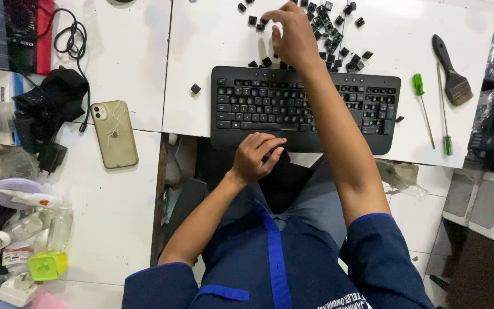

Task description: Attaching individual keycaps to a computer keyboard base on a repair bench.

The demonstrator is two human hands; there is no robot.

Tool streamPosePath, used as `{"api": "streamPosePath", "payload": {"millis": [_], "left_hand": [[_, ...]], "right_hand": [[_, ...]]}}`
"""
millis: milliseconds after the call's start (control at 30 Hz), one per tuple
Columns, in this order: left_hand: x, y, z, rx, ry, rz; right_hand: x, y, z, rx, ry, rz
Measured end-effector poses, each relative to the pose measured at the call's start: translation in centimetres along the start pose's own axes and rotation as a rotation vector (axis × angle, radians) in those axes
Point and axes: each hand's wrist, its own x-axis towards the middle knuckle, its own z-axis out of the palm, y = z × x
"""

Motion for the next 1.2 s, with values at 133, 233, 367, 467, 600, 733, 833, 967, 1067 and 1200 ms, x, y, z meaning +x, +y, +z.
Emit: {"api": "streamPosePath", "payload": {"millis": [133, 233, 367, 467, 600, 733, 833, 967, 1067, 1200], "left_hand": [[-0.4, -0.5, -0.2, 0.019, -0.035, 0.013], [-0.3, -0.5, -0.2, -0.026, -0.031, 0.002], [-0.5, -0.7, 0.0, -0.009, -0.034, 0.004], [-0.8, -0.6, 0.1, -0.032, -0.024, -0.010], [0.0, -0.2, -0.2, -0.005, -0.010, 0.010], [-0.4, -0.5, 0.0, -0.026, -0.021, -0.006], [0.1, 0.0, -0.3, -0.029, 0.002, 0.001], [0.3, 0.2, -0.5, -0.069, 0.031, -0.017], [-0.3, -0.4, 0.1, -0.086, 0.140, -0.046], [0.7, -0.1, -1.2, -0.061, 0.286, -0.105]], "right_hand": [[1.7, 1.5, 1.7, -0.204, -0.101, -0.082], [1.9, 2.8, 2.2, -0.260, -0.049, -0.187], [0.7, 1.6, -0.9, -0.074, -0.092, -0.189], [-1.6, -1.3, -4.7, 0.416, -0.107, -0.104], [-6.1, -1.1, -5.1, 1.528, -0.178, 0.147], [-10.6, 0.0, -3.8, 1.725, -0.137, 0.162], [-13.0, -0.9, -4.1, 1.832, -0.127, 0.148], [-16.1, -3.3, -5.4, 1.781, -0.070, 0.220], [-19.6, -4.5, -5.0, 1.609, 0.051, 0.375], [-24.8, -6.3, -4.1, 1.502, 0.211, 0.576]]}}
